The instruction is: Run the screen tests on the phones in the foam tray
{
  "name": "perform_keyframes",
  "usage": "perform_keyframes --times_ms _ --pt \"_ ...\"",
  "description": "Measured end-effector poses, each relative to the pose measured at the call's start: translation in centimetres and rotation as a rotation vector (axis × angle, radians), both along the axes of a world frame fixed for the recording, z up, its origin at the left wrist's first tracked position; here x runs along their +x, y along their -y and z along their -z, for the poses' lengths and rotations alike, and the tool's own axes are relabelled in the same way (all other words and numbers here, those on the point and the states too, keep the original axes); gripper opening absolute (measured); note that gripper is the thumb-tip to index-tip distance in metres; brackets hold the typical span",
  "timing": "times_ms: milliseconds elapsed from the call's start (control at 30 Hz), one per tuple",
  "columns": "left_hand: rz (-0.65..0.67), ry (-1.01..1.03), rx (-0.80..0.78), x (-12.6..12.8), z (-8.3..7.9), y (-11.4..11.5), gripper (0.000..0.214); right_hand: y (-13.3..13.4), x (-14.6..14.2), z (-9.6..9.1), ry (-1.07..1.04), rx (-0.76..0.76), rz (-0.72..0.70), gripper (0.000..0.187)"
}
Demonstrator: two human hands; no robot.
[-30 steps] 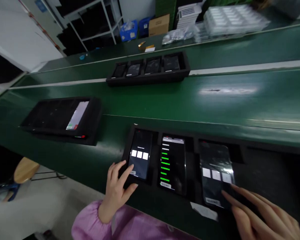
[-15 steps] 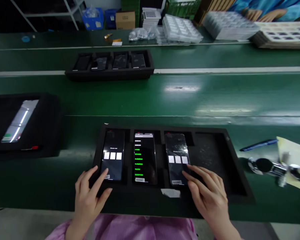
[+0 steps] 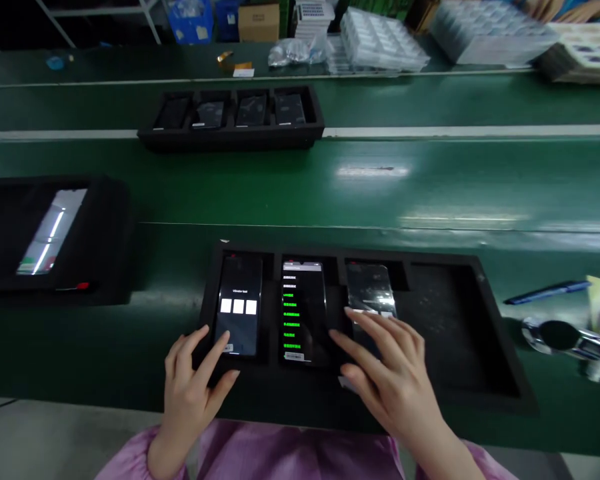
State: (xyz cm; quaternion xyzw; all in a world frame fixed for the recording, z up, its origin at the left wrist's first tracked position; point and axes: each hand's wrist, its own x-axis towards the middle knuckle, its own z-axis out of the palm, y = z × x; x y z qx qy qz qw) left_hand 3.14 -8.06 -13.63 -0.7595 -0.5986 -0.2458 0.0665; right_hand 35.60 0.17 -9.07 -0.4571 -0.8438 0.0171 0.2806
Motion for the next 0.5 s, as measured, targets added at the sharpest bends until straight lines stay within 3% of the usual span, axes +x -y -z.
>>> perform_keyframes --times_ms 133,367,500 --pt "-0.018 -0.004 -0.019 0.0 -0.1 0.1 0.036 -0.1 -2.2 0.0 -0.005 -0.025 -0.132 0.036" --pt "-0.042 0.004 -0.052 0.1 0.2 0.5 0.038 0.2 -2.5 0.3 -0.046 -0.049 -0.101 0.035" --pt "-0.038 0.013 -0.047 0.1 -0.6 0.0 0.035 0.4 -2.5 0.4 -0.074 -0.048 -0.090 0.031"
